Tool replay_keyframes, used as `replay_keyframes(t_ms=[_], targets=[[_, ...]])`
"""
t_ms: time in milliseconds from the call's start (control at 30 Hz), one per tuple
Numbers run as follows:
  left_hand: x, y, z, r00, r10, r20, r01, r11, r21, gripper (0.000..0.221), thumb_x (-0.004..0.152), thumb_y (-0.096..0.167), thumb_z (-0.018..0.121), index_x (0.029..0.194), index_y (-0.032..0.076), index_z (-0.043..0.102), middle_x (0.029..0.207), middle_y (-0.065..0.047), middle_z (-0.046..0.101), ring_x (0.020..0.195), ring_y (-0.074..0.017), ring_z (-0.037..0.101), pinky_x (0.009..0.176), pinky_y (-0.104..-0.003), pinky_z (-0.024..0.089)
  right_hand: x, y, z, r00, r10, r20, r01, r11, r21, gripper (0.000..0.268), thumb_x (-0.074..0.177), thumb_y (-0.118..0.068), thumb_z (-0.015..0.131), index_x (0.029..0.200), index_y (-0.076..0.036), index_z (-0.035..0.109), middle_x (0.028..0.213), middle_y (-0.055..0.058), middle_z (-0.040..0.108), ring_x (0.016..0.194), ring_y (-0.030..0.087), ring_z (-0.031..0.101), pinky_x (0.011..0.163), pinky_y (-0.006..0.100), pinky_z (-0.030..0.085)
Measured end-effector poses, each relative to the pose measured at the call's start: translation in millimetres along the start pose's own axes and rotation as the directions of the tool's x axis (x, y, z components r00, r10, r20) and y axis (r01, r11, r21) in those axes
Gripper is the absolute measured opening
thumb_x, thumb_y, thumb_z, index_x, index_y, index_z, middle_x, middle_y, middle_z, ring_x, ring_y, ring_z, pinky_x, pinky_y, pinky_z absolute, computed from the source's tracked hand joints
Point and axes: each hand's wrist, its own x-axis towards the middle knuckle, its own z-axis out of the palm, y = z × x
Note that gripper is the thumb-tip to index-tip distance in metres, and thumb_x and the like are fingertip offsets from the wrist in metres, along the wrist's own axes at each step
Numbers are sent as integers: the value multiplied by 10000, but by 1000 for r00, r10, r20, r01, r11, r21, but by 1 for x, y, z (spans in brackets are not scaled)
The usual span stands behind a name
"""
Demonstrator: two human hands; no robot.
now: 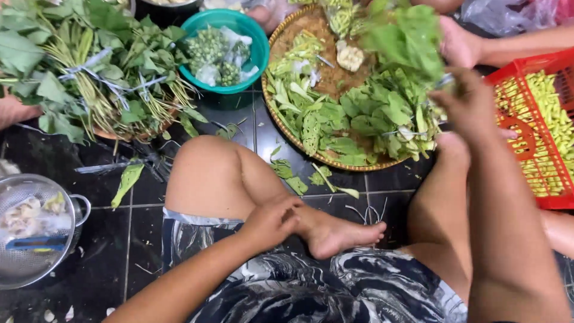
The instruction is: Tying small bunches of leafy green vegetables with plastic string while sitting on the floor.
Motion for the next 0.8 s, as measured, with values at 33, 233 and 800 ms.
replay_keyframes(t_ms=[33,233,800], targets=[[3,3,-2,1000,-9,6,9,1000,-4,343,905,223,687,1240,151,675,1099,-144,733,1034,-353,718,865,-452,608,4,-5,-9,1000,7,8,-7,1000,2,558,933,-161,943,1408,-71,663,1162,141,615,1037,287,629,934,390,482],[36,18,-18,908,-115,402,124,992,3,428,978,261,598,1355,59,588,1316,-238,609,1166,-437,632,967,-548,541,12,85,52,995,-56,77,95,681,-726,774,836,-410,898,1449,12,683,1494,279,443,1369,478,370,1032,640,292],[231,-106,-55,710,-598,-373,55,575,-816,280,946,155,658,1183,6,662,919,-67,681,774,-131,644,659,-246,536,50,-53,214,705,-542,457,685,688,-240,223,756,-201,725,968,-166,664,1108,37,659,1143,292,631,898,475,502]])
